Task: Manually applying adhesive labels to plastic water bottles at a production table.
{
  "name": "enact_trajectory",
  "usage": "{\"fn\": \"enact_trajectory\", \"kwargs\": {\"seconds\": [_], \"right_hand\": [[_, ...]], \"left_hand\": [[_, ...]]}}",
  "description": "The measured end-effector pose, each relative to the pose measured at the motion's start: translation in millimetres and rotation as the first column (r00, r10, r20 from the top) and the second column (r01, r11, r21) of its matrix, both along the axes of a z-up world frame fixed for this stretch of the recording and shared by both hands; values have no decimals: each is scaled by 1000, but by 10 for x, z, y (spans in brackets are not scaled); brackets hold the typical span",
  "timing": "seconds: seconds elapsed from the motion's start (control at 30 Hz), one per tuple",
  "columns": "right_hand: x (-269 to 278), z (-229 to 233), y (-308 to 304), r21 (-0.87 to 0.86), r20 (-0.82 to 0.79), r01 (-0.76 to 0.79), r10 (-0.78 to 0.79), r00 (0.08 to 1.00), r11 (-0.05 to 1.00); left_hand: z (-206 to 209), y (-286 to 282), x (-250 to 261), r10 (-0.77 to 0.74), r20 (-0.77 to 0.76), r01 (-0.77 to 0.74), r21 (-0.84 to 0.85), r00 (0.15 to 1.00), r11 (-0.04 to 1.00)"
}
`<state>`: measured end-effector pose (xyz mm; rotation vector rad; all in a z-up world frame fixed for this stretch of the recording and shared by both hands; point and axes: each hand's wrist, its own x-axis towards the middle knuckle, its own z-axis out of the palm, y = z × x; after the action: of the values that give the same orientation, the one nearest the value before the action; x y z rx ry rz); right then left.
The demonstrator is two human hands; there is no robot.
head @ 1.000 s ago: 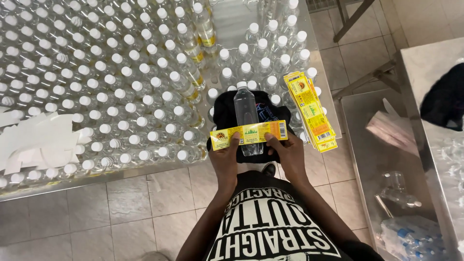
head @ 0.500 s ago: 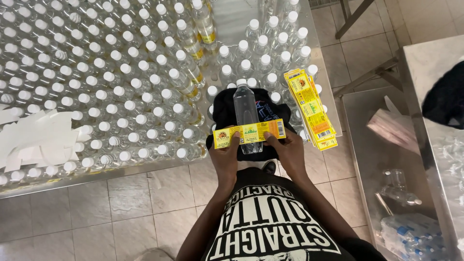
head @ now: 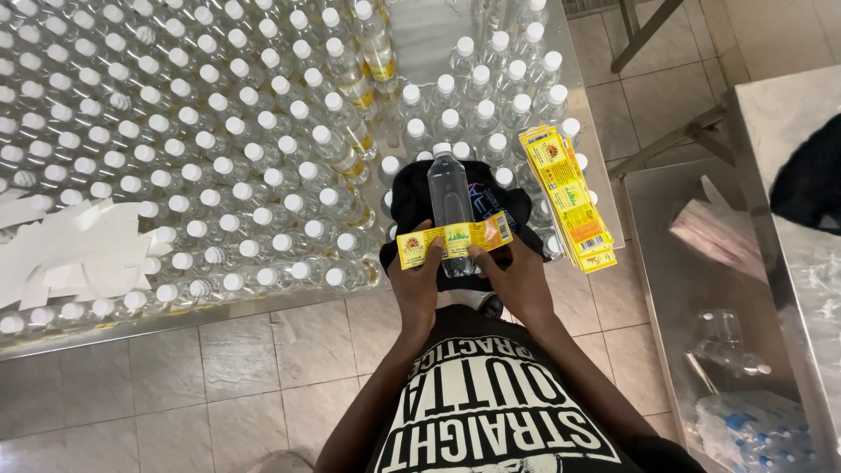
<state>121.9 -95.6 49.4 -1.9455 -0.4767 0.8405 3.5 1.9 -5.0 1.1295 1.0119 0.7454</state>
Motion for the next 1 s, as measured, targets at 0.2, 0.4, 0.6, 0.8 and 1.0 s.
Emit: {"fn": "enact_trajectory", "kwargs": {"seconds": [0.2,0.4,0.6,0.8,1.0], "right_hand": [[-93,4,69,75,-197,81,-65,978,994],[-230,68,6,324,-270,170,-81,960,931],[-286,244,-103,597,-196,111,11,981,795],[-208,-240,-137,582,-110,-27,111,988,813],[-520,221,304,616,245,-110,-57,968,780]], "left_hand": [[33,-68,51,78,79,-74,-50,994,996],[10,-16,-35,25,259,-43,62,966,997],[34,448,-260,-69,597,-52,183,799,982],[1058,768,-473,-292,388,183,294,874,938],[1023,881,-310,69,530,-19,-98,845,995]]}}
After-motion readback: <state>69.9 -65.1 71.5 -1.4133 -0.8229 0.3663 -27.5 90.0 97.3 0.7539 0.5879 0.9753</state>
